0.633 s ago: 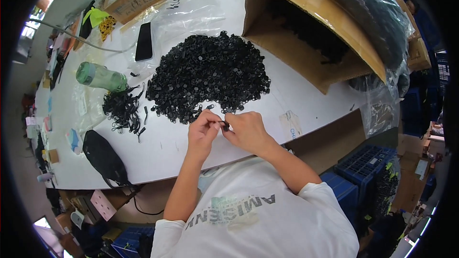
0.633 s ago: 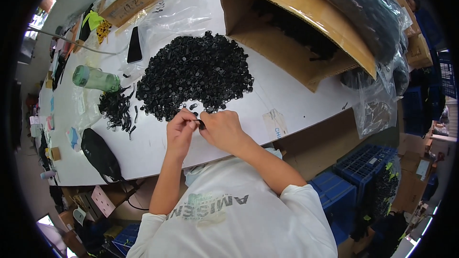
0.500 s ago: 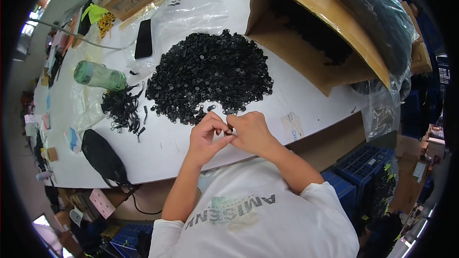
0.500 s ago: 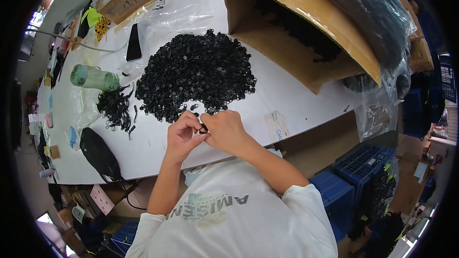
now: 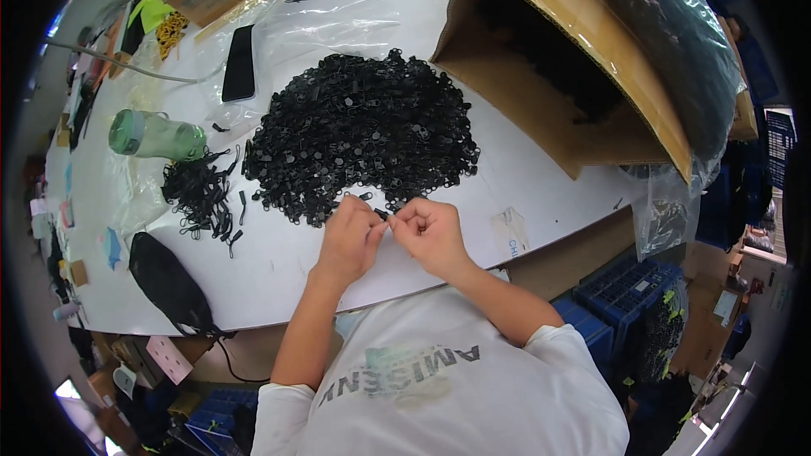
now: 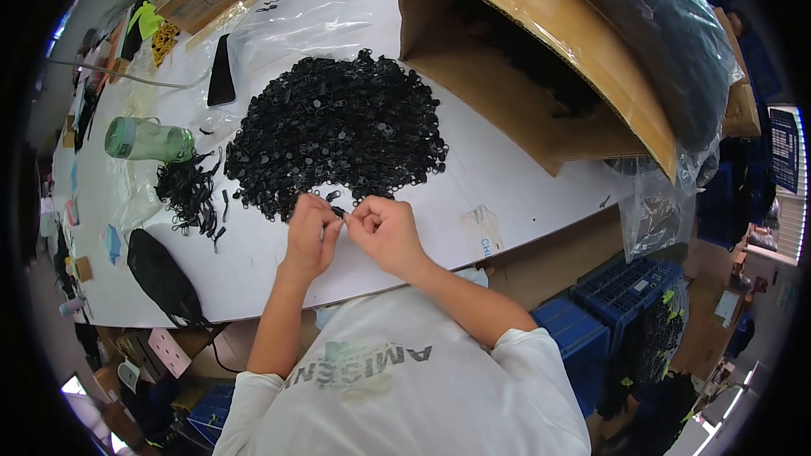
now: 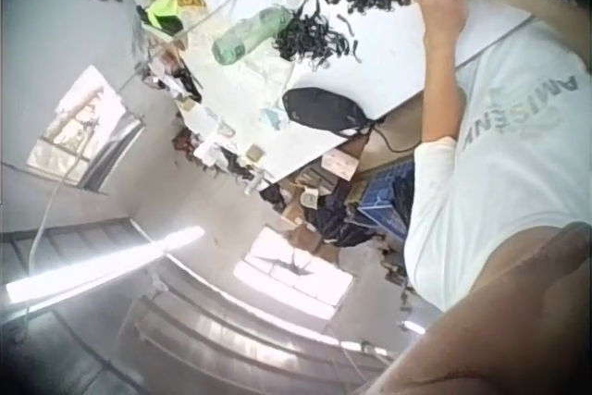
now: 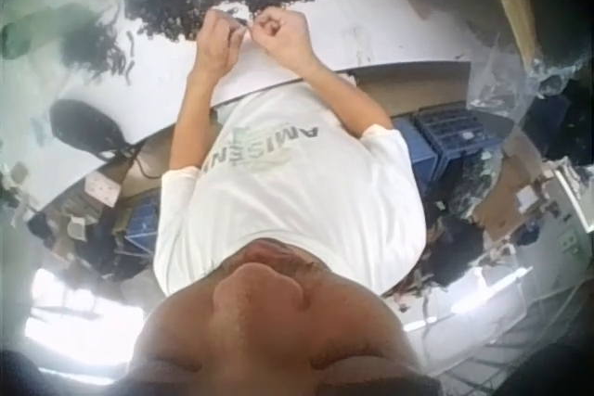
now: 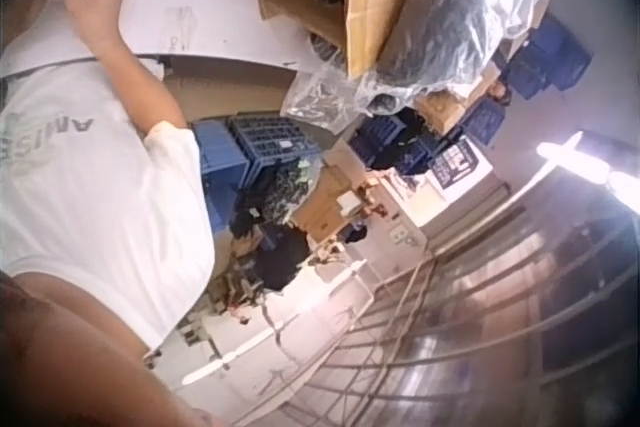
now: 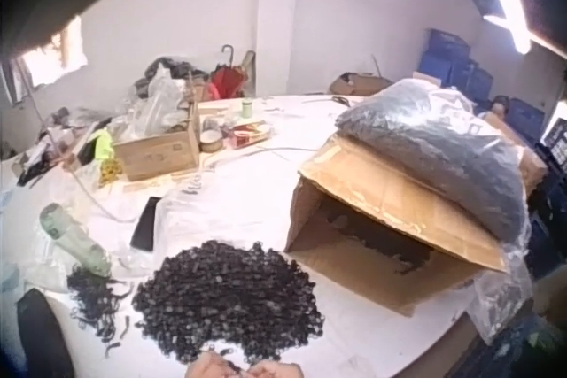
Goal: Assembling or sorting small black plastic components on a workbench.
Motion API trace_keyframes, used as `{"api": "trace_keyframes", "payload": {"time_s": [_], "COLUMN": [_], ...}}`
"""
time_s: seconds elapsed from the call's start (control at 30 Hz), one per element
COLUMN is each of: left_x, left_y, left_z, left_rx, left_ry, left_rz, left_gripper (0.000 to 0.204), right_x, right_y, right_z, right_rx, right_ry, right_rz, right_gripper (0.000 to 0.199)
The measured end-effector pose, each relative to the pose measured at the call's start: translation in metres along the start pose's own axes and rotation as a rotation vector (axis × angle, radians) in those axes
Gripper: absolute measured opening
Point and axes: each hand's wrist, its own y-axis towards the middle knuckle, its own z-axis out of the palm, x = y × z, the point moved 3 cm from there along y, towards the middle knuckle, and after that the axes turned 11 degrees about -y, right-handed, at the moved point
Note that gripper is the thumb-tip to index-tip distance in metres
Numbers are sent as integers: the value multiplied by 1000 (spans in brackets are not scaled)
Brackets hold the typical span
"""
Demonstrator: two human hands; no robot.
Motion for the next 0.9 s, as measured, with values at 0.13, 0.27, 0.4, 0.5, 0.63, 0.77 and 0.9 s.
{"api": "trace_keyframes", "payload": {"time_s": [0.13, 0.27, 0.4, 0.5, 0.63, 0.77, 0.9], "left_x": [-9, -16, -18, -20, -3, 1, -14], "left_y": [-7, -8, -12, -15, -18, -21, -4], "left_z": [-7, -17, -19, -22, -26, -25, -28], "left_rx": [-22, -24, 190, 246, 241, 247, 318], "left_ry": [-153, -123, -245, -255, -258, -386, -111], "left_rz": [-4, -279, -262, -259, -298, -341, -240], "left_gripper": [10, 7, 17, 28, 33, 34, 28], "right_x": [7, 17, 23, 25, 19, 19, 1], "right_y": [-7, -11, -17, -21, -21, -24, -14], "right_z": [5, 4, 1, -4, -15, -17, -19], "right_rx": [-13, 79, 90, 187, 230, 298, 428], "right_ry": [-276, -374, -405, -471, -615, -664, -382], "right_rz": [-275, -378, -496, -549, -610, -485, -266], "right_gripper": [11, 9, 11, 13, 16, 16, 16]}}
